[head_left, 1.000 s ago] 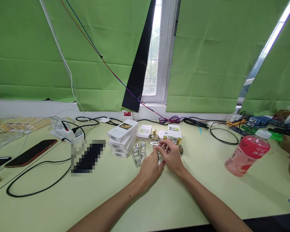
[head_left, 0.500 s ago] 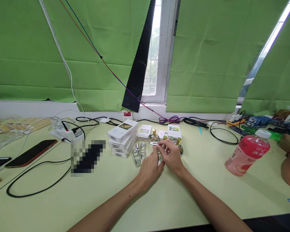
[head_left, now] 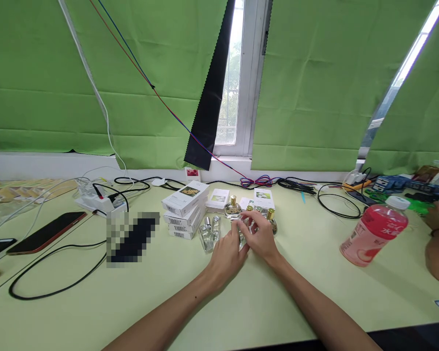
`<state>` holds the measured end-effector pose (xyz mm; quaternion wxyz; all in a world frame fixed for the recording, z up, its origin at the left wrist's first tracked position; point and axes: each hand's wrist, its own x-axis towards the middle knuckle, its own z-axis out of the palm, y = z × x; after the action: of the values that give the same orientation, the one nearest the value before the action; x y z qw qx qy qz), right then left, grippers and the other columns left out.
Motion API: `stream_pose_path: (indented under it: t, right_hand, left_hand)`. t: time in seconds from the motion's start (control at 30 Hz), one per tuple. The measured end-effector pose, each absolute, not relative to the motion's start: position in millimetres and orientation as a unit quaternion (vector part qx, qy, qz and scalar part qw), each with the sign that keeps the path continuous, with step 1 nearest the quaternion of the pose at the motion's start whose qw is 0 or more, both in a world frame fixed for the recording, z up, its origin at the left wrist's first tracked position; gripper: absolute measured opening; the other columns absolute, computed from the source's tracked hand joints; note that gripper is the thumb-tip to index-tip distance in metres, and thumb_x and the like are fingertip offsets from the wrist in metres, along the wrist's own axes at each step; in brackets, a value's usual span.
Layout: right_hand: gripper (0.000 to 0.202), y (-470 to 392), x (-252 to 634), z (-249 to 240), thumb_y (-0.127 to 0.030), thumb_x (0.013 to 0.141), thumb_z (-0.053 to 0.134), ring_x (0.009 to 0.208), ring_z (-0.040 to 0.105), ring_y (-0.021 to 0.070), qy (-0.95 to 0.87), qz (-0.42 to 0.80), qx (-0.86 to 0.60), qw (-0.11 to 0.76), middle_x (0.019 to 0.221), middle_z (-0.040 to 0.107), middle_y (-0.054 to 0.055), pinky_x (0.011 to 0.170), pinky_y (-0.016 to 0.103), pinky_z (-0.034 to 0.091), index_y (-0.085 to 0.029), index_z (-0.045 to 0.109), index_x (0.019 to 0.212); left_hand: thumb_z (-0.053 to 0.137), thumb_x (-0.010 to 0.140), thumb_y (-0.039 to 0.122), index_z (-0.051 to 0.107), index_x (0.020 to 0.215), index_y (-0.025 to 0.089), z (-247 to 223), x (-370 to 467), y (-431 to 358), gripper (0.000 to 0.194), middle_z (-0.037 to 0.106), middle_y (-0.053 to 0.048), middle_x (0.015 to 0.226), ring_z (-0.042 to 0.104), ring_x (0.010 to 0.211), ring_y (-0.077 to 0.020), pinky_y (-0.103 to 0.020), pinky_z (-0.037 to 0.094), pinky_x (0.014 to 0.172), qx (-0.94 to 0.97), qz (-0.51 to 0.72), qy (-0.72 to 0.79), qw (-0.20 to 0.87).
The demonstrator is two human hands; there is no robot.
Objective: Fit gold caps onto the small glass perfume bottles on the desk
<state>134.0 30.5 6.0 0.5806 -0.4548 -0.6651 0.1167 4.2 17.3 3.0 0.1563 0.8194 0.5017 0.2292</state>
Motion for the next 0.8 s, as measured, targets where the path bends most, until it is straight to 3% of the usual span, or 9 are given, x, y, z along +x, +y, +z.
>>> stream_pose_path:
  t: [0.2, 0.47, 0.53, 0.67, 0.8]
  right_hand:
    - [0.021, 32, 134, 6, -0.034, 0.090, 0.058, 0.069, 0.058, 0.0153, -0.625, 0.165, -0.458, 0.611, 0.092, 0.068, 0.006, 0.058, 0.026, 0.049, -0.020, 0.069, 0.102]
    - [0.030, 38, 132, 2, -0.039, 0.083, 0.068, 0.080, 0.070, 0.0194, -0.549, 0.351, -0.408, 0.640, 0.089, 0.071, 0.006, 0.069, 0.029, 0.056, -0.019, 0.066, 0.105]
    - [0.031, 38, 132, 4, -0.040, 0.082, 0.068, 0.077, 0.070, 0.0188, -0.538, 0.378, -0.399, 0.639, 0.088, 0.072, 0.006, 0.063, 0.027, 0.055, -0.019, 0.066, 0.104]
    - [0.034, 38, 133, 7, -0.045, 0.078, 0.070, 0.045, 0.052, 0.0097, -0.522, 0.416, -0.410, 0.622, 0.086, 0.072, 0.005, 0.038, 0.022, 0.037, -0.020, 0.065, 0.101]
    - [0.035, 41, 136, 7, -0.045, 0.076, 0.071, 0.036, 0.035, 0.0038, -0.513, 0.448, -0.408, 0.608, 0.083, 0.071, 0.004, 0.034, 0.021, 0.027, -0.019, 0.065, 0.099]
  left_hand:
    - [0.047, 0.093, 0.031, 0.030, 0.134, 0.015, 7, 5, 17, 0.047, 0.071, -0.013, 0.095, 0.069, 0.090, -0.0315, -0.031, 0.041, 0.063, 0.819, 0.219, 0.508, 0.153]
    - [0.045, 0.095, 0.038, 0.029, 0.139, 0.013, 4, 5, 17, 0.053, 0.071, -0.014, 0.096, 0.069, 0.092, -0.0326, -0.033, 0.045, 0.068, 0.815, 0.217, 0.517, 0.148]
    - [0.044, 0.096, 0.039, 0.026, 0.141, 0.013, 3, 5, 17, 0.055, 0.071, -0.014, 0.097, 0.069, 0.093, -0.0325, -0.033, 0.045, 0.069, 0.815, 0.221, 0.515, 0.149]
    - [0.045, 0.096, 0.040, 0.026, 0.143, 0.015, 3, 5, 17, 0.056, 0.071, -0.013, 0.099, 0.069, 0.094, -0.0318, -0.033, 0.045, 0.070, 0.814, 0.225, 0.514, 0.152]
    - [0.045, 0.096, 0.040, 0.026, 0.143, 0.016, 4, 5, 16, 0.056, 0.071, -0.012, 0.098, 0.069, 0.091, -0.0313, -0.033, 0.045, 0.069, 0.812, 0.222, 0.518, 0.149]
